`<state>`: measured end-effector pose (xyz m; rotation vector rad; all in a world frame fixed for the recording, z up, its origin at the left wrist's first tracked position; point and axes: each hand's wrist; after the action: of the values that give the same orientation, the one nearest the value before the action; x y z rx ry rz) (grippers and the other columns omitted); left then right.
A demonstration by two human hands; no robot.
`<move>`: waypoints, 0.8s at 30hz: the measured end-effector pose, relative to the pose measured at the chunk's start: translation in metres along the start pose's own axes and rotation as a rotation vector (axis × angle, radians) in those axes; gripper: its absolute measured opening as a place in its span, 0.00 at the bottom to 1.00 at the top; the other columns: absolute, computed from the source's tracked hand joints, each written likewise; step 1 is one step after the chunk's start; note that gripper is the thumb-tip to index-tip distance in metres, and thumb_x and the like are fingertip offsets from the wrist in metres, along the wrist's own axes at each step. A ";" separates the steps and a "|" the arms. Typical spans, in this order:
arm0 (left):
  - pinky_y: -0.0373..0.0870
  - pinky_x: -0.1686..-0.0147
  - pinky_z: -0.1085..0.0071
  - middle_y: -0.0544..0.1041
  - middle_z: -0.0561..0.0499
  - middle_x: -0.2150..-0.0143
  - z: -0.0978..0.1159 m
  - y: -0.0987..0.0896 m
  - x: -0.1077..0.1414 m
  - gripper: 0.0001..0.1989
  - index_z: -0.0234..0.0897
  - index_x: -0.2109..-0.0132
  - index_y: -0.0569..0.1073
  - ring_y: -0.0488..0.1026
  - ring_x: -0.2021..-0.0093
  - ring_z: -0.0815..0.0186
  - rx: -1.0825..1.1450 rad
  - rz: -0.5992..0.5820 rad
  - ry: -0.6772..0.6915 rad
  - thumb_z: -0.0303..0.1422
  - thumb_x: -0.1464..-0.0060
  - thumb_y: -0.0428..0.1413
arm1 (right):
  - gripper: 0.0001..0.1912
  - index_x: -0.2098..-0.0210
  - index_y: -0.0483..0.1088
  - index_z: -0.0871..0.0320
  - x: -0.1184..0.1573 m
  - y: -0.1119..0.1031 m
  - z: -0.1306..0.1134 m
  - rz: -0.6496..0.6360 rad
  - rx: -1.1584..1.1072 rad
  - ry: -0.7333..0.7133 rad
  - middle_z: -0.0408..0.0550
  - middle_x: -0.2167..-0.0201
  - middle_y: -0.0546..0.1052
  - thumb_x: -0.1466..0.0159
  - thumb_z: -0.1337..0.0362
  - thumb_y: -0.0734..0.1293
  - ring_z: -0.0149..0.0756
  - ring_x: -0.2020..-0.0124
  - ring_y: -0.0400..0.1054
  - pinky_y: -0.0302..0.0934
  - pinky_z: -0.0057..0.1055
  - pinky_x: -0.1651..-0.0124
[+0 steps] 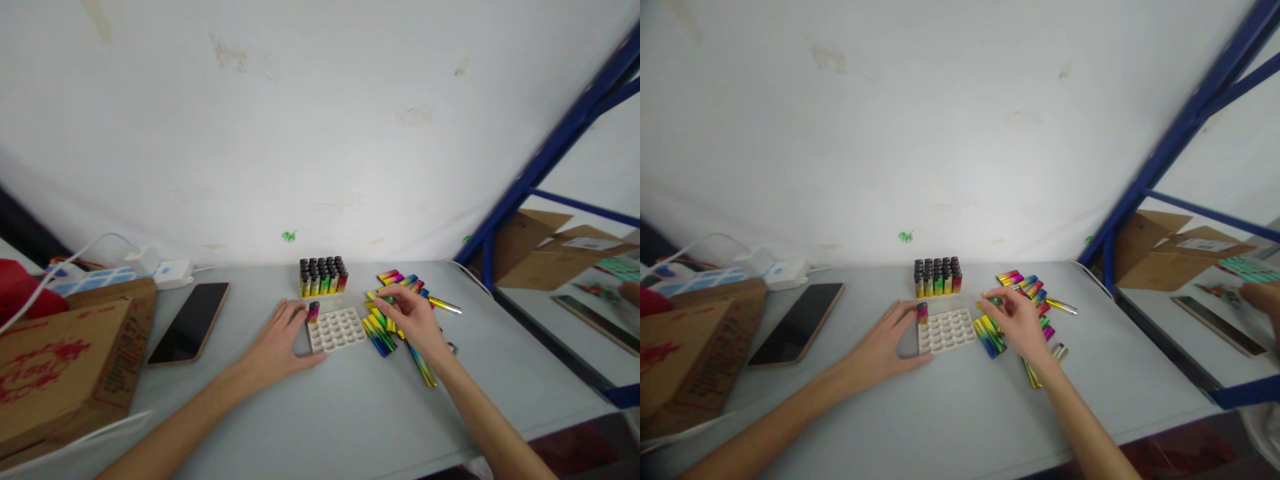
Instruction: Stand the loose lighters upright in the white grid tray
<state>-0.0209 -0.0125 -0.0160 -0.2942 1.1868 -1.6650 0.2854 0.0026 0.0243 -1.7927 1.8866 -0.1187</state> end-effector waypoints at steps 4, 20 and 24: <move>0.69 0.31 0.48 0.72 0.39 0.35 -0.004 -0.003 0.002 0.34 0.41 0.36 0.72 0.70 0.34 0.45 0.066 -0.019 -0.010 0.47 0.46 0.70 | 0.28 0.69 0.70 0.55 -0.037 0.040 -0.018 -0.072 -0.154 -0.056 0.41 0.75 0.68 0.33 0.35 0.67 0.34 0.72 0.62 0.58 0.30 0.68; 0.64 0.27 0.48 0.70 0.41 0.29 -0.011 -0.008 0.006 0.36 0.43 0.32 0.70 0.69 0.30 0.46 0.150 -0.082 -0.074 0.47 0.43 0.70 | 0.30 0.63 0.64 0.52 -0.022 0.083 -0.017 -0.343 -0.454 0.210 0.32 0.80 0.58 0.36 0.30 0.66 0.27 0.82 0.49 0.46 0.25 0.81; 0.62 0.25 0.49 0.67 0.41 0.28 -0.008 -0.009 0.007 0.35 0.43 0.29 0.66 0.66 0.28 0.49 0.123 -0.100 -0.056 0.45 0.38 0.66 | 0.33 0.69 0.63 0.52 -0.022 0.085 -0.018 -0.324 -0.476 0.244 0.32 0.82 0.55 0.38 0.27 0.66 0.27 0.82 0.45 0.41 0.26 0.81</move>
<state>-0.0349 -0.0143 -0.0150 -0.3253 1.0381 -1.7971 0.2004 0.0284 0.0116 -2.5020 1.8803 -0.0012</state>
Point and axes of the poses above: each hand's wrist, its own x-axis away from the middle knuckle, its own y-axis out of the palm, z = x × y
